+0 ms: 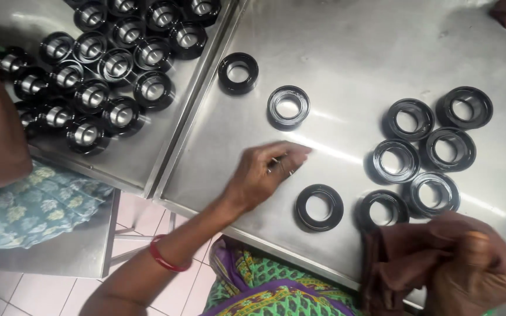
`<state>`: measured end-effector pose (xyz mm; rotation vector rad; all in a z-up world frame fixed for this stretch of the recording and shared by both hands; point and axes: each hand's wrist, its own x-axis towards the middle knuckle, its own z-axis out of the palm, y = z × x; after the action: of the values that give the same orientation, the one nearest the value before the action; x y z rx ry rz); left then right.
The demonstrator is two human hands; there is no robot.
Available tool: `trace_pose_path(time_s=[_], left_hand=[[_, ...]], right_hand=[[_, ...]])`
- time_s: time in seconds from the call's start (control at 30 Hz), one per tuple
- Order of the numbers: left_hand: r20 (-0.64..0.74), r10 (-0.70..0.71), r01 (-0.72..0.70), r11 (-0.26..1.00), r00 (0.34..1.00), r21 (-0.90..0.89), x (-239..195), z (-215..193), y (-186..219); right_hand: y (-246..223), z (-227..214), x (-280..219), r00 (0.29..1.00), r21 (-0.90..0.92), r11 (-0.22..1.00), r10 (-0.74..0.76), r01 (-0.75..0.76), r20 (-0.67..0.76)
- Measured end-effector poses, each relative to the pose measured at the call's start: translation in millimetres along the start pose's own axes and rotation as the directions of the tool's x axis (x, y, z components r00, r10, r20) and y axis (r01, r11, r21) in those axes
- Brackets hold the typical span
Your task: Cleaning and marking circular metal industrial components with a marker and cloth.
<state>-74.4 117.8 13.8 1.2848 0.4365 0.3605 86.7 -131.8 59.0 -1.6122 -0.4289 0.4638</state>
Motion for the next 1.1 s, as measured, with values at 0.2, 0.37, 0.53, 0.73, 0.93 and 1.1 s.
trace_pose_path(time_s=[0.2, 0.37, 0.53, 0.73, 0.93, 1.1], left_hand=[[0.264, 0.375, -0.327, 0.115, 0.889, 0.938, 18, -50, -8], [0.639, 0.387, -0.718, 0.092, 0.665, 0.69, 20, -30, -8], [0.749, 0.3, -0.791, 0.037, 0.591, 0.61, -2, 20, -32], [0.323, 0.125, -0.342, 0.485, 0.938, 0.805, -2, 41, -15], [-0.025, -0.501, 0.444, 0.788, 0.865, -0.427, -8, 60, -10], [-0.139, -0.308, 0.211, 0.856, 0.941, -0.472, -12, 83, -3]], right_hand=[[61, -49, 7, 0.927, -0.154, 0.937, -0.338, 0.315, -0.162], [47, -32, 17, 0.913, -0.208, 0.933, -0.337, 0.293, -0.229], [28, -11, 16, 0.941, -0.242, 0.928, -0.316, 0.282, -0.119], [19, 32, 16, 0.86, -0.488, 0.708, -0.408, 0.51, 0.307], [17, 57, -13, 0.829, -0.477, 0.68, -0.415, 0.557, 0.376], [18, 44, -29, 0.896, -0.442, 0.819, -0.181, 0.366, 0.406]])
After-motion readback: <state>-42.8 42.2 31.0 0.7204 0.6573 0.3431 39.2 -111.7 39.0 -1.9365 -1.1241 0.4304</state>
